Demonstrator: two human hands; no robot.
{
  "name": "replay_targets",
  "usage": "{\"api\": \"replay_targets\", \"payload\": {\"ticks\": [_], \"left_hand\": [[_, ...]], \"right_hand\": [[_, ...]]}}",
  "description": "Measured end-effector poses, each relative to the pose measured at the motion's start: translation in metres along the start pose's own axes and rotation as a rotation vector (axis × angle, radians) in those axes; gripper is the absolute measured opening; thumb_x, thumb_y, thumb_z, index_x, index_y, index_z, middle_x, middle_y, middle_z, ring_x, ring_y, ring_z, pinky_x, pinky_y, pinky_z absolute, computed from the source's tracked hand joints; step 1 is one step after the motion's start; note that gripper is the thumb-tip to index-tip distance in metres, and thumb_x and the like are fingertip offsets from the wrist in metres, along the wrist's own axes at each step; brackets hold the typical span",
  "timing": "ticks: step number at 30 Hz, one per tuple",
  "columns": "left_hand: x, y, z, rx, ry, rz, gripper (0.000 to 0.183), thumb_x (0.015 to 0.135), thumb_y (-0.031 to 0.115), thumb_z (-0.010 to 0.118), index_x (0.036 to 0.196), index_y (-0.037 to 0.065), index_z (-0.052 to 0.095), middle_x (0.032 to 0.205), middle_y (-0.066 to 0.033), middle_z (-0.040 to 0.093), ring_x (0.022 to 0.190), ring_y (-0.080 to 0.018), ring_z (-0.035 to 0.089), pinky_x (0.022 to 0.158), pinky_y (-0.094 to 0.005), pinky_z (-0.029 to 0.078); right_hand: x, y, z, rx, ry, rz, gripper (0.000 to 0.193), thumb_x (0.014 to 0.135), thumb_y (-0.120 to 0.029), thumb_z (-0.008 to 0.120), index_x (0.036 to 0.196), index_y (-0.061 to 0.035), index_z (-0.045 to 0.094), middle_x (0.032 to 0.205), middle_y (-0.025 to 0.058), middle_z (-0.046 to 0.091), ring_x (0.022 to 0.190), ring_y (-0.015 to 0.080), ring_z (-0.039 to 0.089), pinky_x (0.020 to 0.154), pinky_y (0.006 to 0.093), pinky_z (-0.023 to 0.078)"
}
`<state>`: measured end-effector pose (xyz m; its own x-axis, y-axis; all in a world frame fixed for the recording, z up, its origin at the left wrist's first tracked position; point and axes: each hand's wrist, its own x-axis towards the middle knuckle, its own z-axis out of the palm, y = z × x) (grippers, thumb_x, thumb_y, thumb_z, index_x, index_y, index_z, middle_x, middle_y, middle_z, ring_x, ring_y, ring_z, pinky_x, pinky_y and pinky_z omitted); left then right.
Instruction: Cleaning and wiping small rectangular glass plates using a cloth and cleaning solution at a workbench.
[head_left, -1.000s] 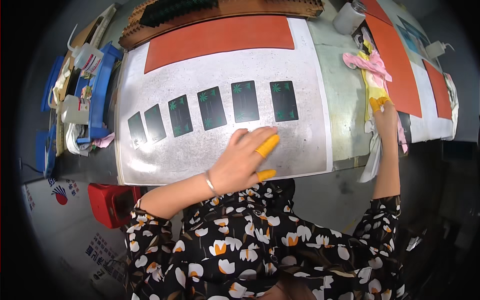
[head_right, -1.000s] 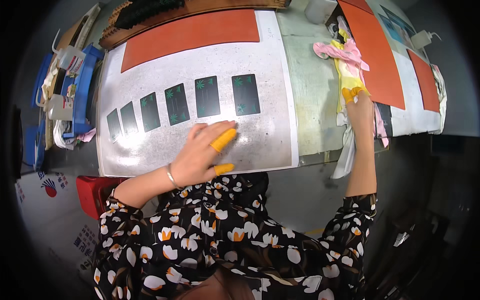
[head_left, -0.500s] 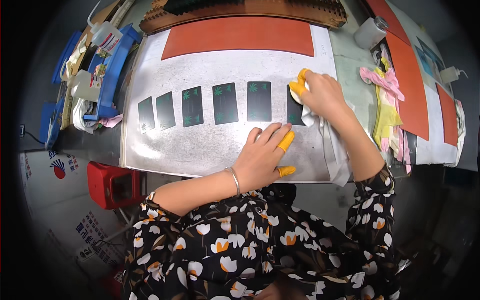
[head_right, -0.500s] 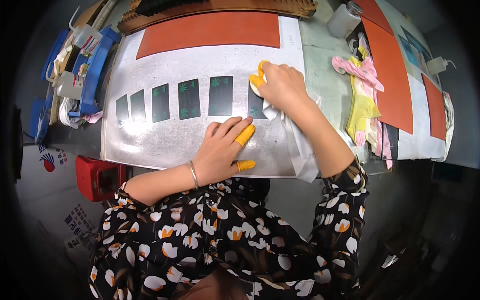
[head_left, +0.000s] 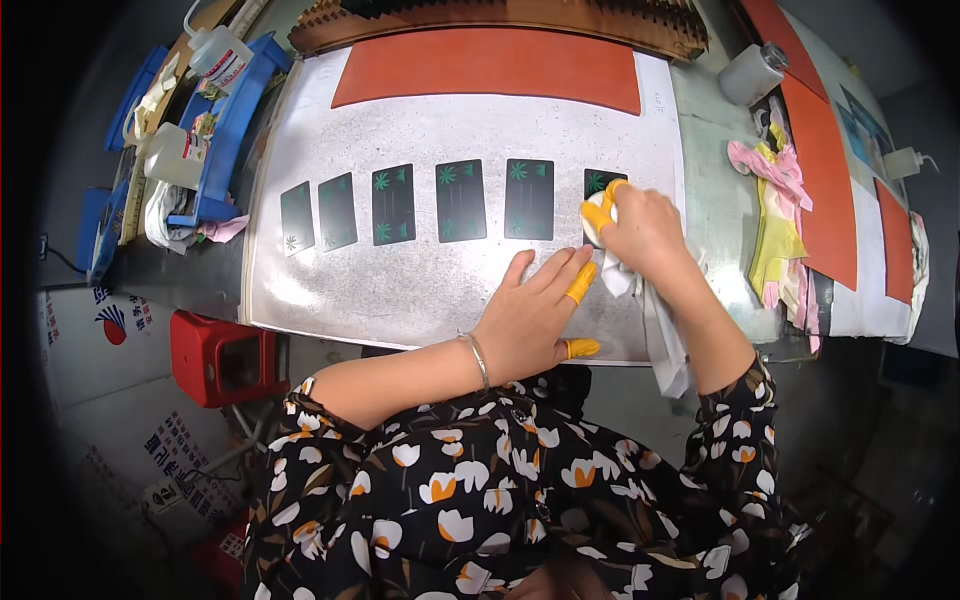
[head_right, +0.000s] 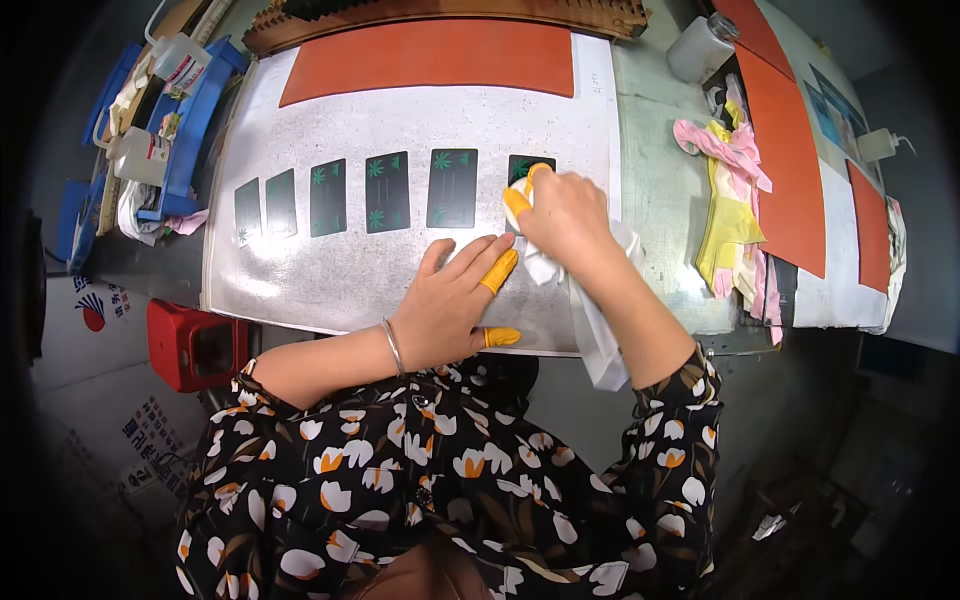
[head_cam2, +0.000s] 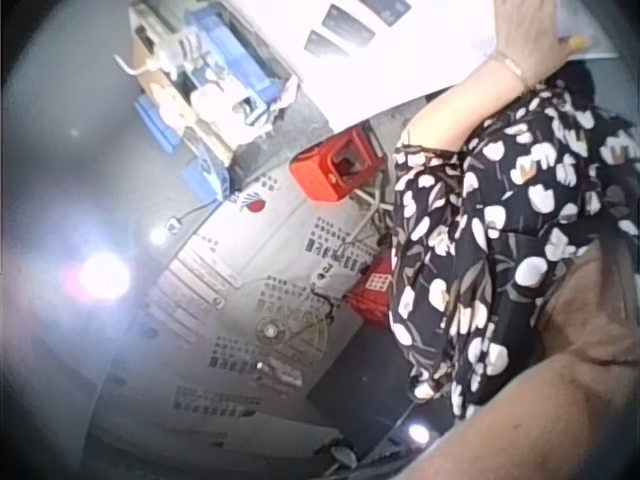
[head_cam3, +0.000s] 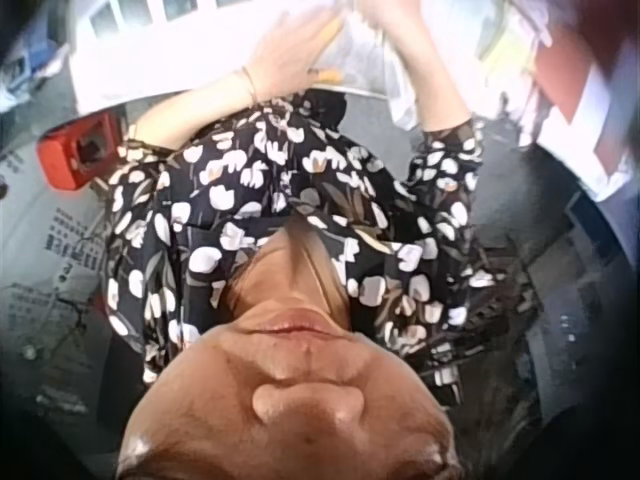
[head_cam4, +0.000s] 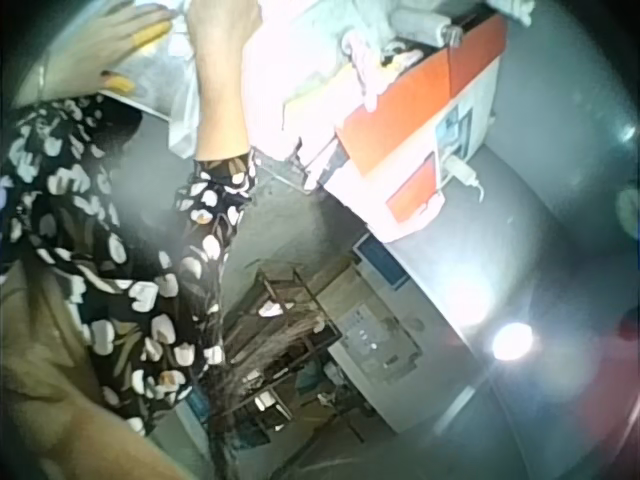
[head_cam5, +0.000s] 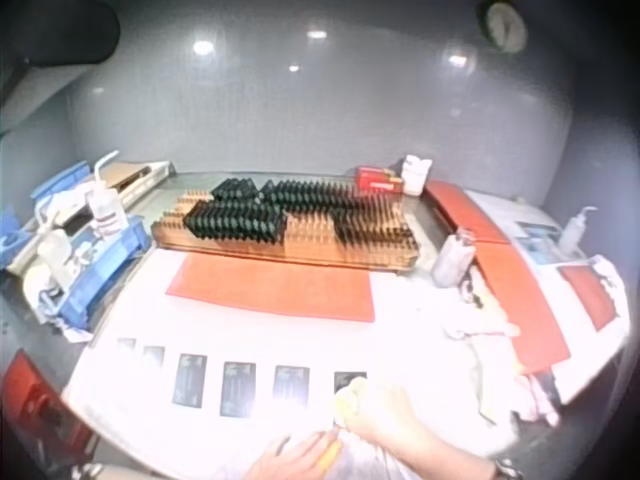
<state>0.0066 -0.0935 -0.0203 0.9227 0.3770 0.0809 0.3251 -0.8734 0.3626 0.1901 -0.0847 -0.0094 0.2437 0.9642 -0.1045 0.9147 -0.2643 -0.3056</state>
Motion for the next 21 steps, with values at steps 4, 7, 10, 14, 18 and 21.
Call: {"api": "replay_targets", "payload": {"ticks": [4,7,10,14,18,21], "left_hand": [[-0.008,-0.003,0.000,-0.059,0.002,0.005,0.064,0.068,0.030,0.067,0.117,-0.005,0.045,0.136,-0.0133,0.032,0.121,-0.0247,0.035,0.099,-0.0467,0.021],[-0.019,-0.010,-0.006,-0.146,0.081,0.005,0.061,0.068,0.027,0.068,0.117,-0.003,0.045,0.135,-0.0129,0.034,0.119,-0.0261,0.036,0.097,-0.0459,0.023],[-0.031,-0.019,-0.017,-0.191,0.097,-0.074,0.060,0.067,0.024,0.069,0.116,-0.002,0.046,0.133,-0.0133,0.036,0.116,-0.0281,0.038,0.096,-0.0441,0.025],[-0.047,-0.039,-0.019,-0.103,0.192,-0.102,0.059,0.066,0.023,0.071,0.114,-0.002,0.047,0.132,-0.0130,0.038,0.111,-0.0318,0.040,0.092,-0.0408,0.030],[-0.050,-0.044,-0.023,-0.081,0.175,-0.122,0.060,0.066,0.023,0.070,0.115,-0.002,0.047,0.131,-0.0124,0.039,0.110,-0.0319,0.040,0.092,-0.0408,0.031],[-0.052,-0.045,-0.021,-0.053,0.170,-0.116,0.060,0.068,0.028,0.067,0.115,-0.002,0.048,0.131,-0.0116,0.040,0.107,-0.0299,0.041,0.090,-0.0396,0.032]], "right_hand": [[-0.020,0.000,0.005,-0.005,0.017,-0.013,0.023,0.070,-0.022,0.064,0.075,0.0001,0.058,0.066,0.0200,0.061,0.066,0.0350,0.061,0.061,0.0432,0.048],[-0.031,-0.001,0.006,0.025,-0.002,0.008,0.028,0.073,-0.027,0.063,0.077,0.0007,0.059,0.065,0.0219,0.059,0.065,0.0380,0.059,0.063,0.0444,0.045],[-0.045,-0.004,0.005,0.053,-0.001,0.023,0.029,0.074,-0.028,0.063,0.077,0.0009,0.059,0.062,0.0214,0.058,0.064,0.0383,0.058,0.063,0.0446,0.045],[-0.065,-0.005,0.004,0.007,-0.020,0.011,0.027,0.073,-0.026,0.063,0.078,0.0004,0.060,0.059,0.0186,0.059,0.057,0.0345,0.059,0.055,0.0430,0.046],[-0.062,-0.021,-0.013,0.017,-0.050,0.003,0.028,0.075,-0.028,0.060,0.080,-0.0002,0.060,0.061,0.0187,0.059,0.059,0.0355,0.059,0.056,0.0435,0.045],[-0.031,-0.042,-0.021,0.104,0.061,-0.064,0.027,0.075,-0.028,0.060,0.080,-0.0017,0.058,0.064,0.0194,0.059,0.065,0.0381,0.057,0.062,0.0437,0.044]]}}
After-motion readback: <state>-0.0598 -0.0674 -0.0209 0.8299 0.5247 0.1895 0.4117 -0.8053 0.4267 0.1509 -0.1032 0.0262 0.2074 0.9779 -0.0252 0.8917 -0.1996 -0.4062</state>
